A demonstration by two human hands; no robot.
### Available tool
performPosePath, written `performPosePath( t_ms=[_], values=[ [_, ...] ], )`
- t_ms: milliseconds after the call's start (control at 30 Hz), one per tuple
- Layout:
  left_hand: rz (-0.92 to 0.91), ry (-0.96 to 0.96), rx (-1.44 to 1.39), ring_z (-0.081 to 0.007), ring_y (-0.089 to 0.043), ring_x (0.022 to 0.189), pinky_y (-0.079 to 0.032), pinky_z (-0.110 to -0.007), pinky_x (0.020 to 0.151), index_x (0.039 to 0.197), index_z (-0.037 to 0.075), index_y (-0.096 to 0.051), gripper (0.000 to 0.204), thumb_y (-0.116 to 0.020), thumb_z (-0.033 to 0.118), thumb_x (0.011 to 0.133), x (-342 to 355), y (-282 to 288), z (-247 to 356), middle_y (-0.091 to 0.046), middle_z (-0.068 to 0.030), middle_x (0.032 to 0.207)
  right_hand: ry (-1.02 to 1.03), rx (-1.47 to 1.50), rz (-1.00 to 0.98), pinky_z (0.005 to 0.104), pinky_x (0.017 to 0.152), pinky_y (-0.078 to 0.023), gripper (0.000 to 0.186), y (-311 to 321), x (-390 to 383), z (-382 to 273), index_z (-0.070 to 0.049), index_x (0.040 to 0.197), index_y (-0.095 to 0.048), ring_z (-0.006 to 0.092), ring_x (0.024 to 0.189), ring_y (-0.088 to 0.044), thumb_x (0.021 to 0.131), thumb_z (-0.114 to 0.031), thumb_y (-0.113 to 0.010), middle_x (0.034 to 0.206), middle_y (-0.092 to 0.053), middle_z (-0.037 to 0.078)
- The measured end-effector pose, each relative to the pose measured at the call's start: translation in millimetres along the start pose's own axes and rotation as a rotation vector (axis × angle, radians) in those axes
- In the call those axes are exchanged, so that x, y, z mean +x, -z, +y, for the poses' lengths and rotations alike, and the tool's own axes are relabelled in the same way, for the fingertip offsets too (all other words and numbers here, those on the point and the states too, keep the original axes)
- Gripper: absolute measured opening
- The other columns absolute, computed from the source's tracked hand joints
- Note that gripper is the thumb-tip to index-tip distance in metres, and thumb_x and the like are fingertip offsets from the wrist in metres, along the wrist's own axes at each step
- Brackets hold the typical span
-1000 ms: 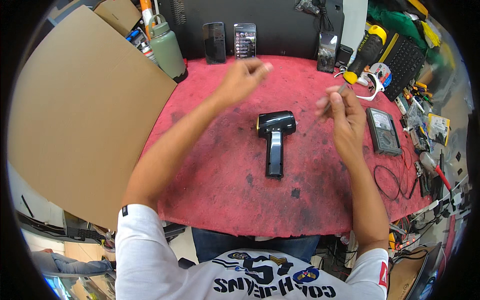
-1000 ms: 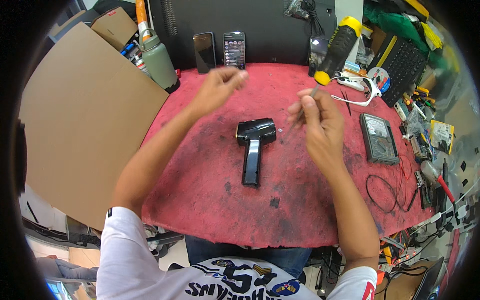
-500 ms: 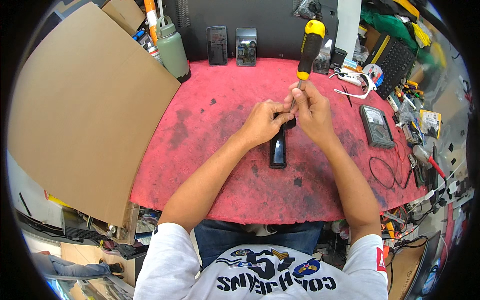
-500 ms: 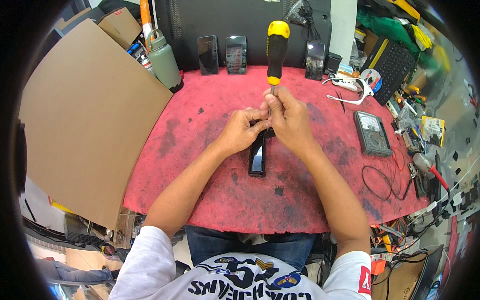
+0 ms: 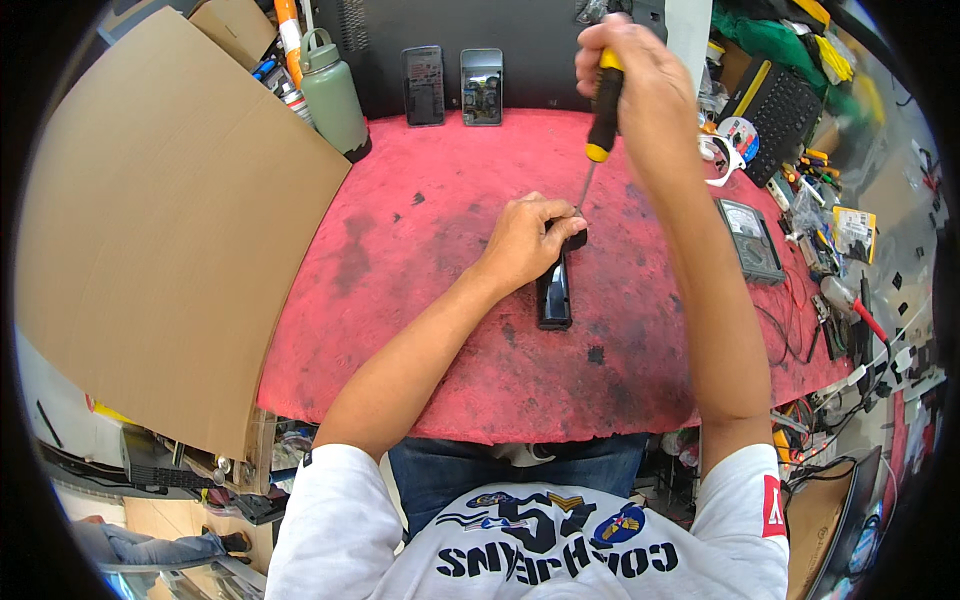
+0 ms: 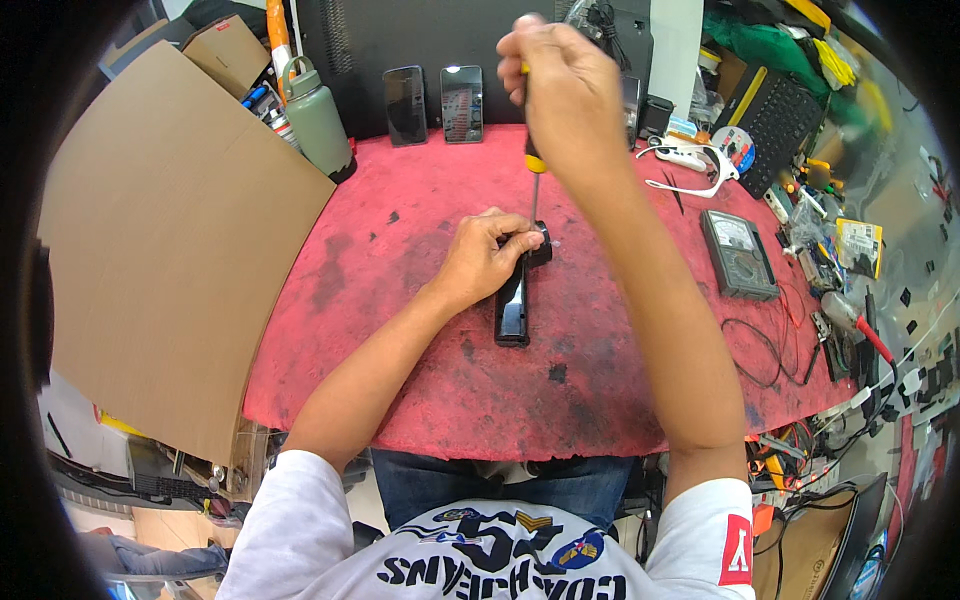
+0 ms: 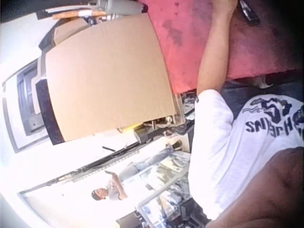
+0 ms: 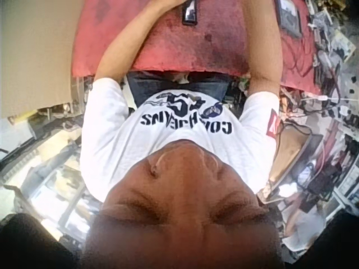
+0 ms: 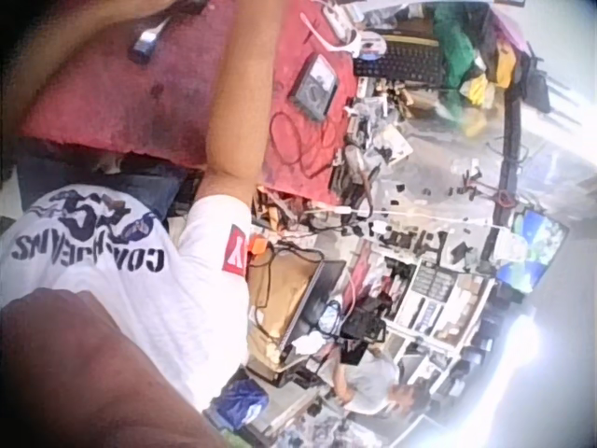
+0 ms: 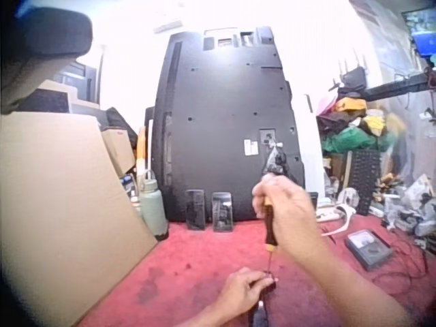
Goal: The person unscrews the handle of an infrared thermometer using a screwdriver, removes the screws, opens the casing, and checks the internal wiring.
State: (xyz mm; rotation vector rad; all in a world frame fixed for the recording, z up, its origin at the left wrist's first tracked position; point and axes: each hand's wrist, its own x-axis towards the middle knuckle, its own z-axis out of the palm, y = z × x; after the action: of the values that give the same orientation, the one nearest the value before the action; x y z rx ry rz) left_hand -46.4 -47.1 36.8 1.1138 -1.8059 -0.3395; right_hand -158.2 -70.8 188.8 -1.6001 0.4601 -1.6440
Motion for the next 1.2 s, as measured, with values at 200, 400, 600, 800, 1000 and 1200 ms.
performPosePath(
  t_ms=[200,400,600,800,1000,1200],
  values=[
    [-0.024,0.079,-0.222,-0.0146,-0.06,0.073,-0.047,-0.03,0.067,0.088,-0.001,-0.069,0.015,-0.065,0.013,0.087,6.4,1.1,6.9,-0.068,-0.0104,0.078,-0.03,0.135,-0.019,0.0294,0.045,-0.042,0.032,3.3,8.0,15.3,0.0,0.073,-0.053,0.0143,0.047,-0.049,0.093,-0.025,-0.047,0.066,-0.056,0.008],
    [0.019,0.165,-0.41,-0.0092,-0.061,0.072,-0.05,-0.026,0.066,0.092,-0.003,-0.067,0.012,-0.06,0.006,0.09,10.5,-1.8,17.1,-0.068,-0.0053,0.079,0.02,0.145,0.006,0.0236,0.046,-0.04,0.036,10.1,8.2,21.3,-0.001,0.09,-0.053,0.011,0.048,-0.051,0.094,-0.037,-0.05,0.068,-0.058,0.008],
    [0.072,0.159,-0.301,-0.0112,-0.063,0.069,-0.05,-0.027,0.066,0.092,-0.003,-0.067,0.01,-0.061,0.004,0.088,10.4,-2.8,20.1,-0.068,-0.0099,0.074,0.141,-0.124,0.199,0.0245,0.055,-0.045,0.037,-3.9,-5.8,19.4,-0.003,0.085,-0.06,0.0112,0.062,-0.056,0.095,-0.036,-0.045,0.069,-0.059,0.007],
    [0.049,0.148,-0.382,-0.0097,-0.063,0.074,-0.051,-0.026,0.068,0.09,-0.005,-0.067,0.011,-0.063,0.005,0.088,14.0,-0.3,16.9,-0.069,-0.0081,0.077,0.184,-0.871,-0.198,0.0313,0.061,-0.046,0.037,14.0,13.4,-11.1,0.0,0.08,-0.061,0.0166,0.062,-0.059,0.092,-0.035,-0.052,0.061,-0.059,0.01],
    [0.035,0.145,-0.339,-0.0104,-0.064,0.074,-0.051,-0.027,0.068,0.094,-0.006,-0.067,0.014,-0.063,0.006,0.088,13.5,8.4,26.2,-0.07,-0.0094,0.08,0.3,-1.165,-0.677,0.0362,0.068,-0.049,0.032,22.5,37.2,-38.3,0.0,0.095,-0.061,0.0283,0.074,-0.063,0.085,-0.029,-0.066,0.077,-0.064,0.015],
    [0.05,0.139,-0.323,-0.0091,-0.062,0.07,-0.05,-0.026,0.065,0.095,-0.004,-0.068,0.017,-0.067,0.01,0.086,21.7,7.6,20.9,-0.07,-0.0084,0.078,0.012,-1.477,-0.786,0.0401,0.074,-0.048,0.028,6.5,35.5,-70.5,0.001,0.095,-0.061,0.0331,0.081,-0.062,0.086,-0.025,-0.059,0.084,-0.064,0.019]
  ],
)
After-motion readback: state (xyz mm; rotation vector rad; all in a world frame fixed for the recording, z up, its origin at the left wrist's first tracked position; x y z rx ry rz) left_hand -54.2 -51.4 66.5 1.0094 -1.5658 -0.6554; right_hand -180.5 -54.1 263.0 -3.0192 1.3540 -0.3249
